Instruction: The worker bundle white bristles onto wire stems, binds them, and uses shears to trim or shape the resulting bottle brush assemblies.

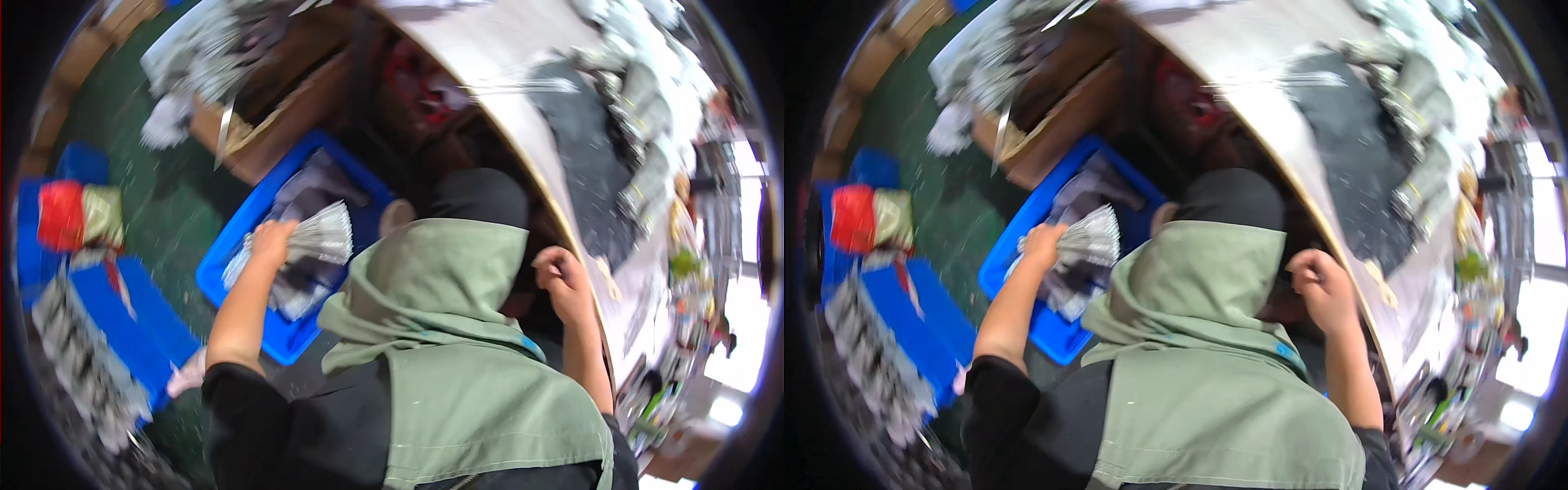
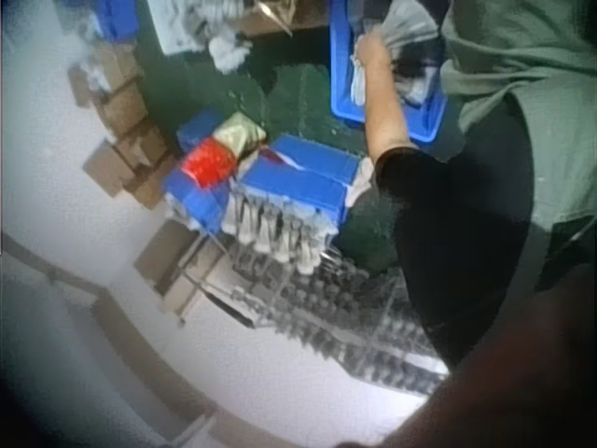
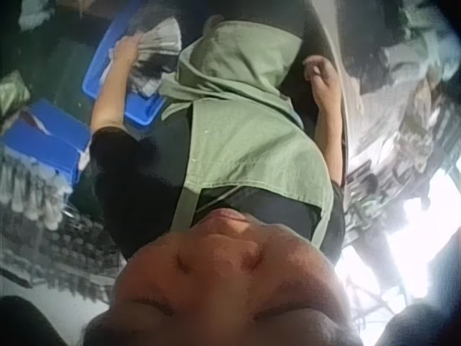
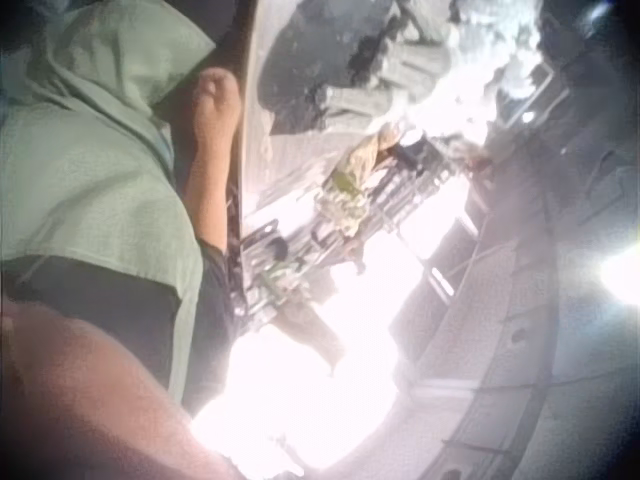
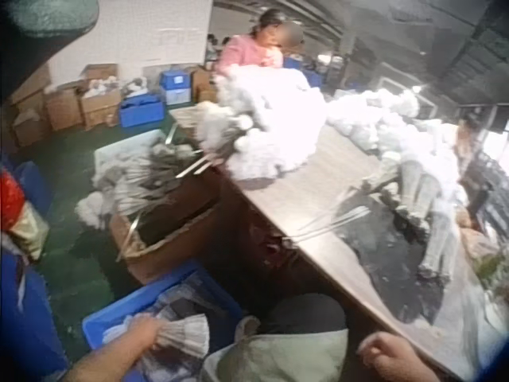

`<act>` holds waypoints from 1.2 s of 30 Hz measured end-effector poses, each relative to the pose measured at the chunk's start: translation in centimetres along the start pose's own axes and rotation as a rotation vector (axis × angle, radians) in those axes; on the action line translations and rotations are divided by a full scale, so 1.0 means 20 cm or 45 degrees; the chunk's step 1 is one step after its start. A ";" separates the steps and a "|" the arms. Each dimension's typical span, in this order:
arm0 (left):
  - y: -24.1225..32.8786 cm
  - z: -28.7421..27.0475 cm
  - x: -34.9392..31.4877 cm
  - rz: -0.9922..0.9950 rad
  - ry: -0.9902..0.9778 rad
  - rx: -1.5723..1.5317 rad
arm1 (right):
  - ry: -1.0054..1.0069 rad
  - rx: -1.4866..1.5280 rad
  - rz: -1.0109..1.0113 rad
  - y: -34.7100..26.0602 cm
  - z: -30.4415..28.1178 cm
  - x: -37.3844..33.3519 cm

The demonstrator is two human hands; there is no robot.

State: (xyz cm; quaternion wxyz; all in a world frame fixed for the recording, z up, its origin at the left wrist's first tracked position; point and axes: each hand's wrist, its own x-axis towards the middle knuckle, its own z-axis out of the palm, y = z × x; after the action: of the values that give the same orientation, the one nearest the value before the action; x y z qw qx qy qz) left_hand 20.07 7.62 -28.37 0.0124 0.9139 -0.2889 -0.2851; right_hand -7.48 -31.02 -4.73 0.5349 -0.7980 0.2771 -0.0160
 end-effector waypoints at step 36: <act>1.61 -0.82 -0.46 1.006 0.136 -1.604 | 0.578 0.965 -0.494 -0.04 -0.66 0.02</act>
State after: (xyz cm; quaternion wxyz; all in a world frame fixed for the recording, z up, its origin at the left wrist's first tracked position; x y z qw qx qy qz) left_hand 5.72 -16.61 -3.90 0.6494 0.5743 -0.3768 -0.3262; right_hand -11.02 -42.17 1.49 0.7011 -0.5603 0.2074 -0.3892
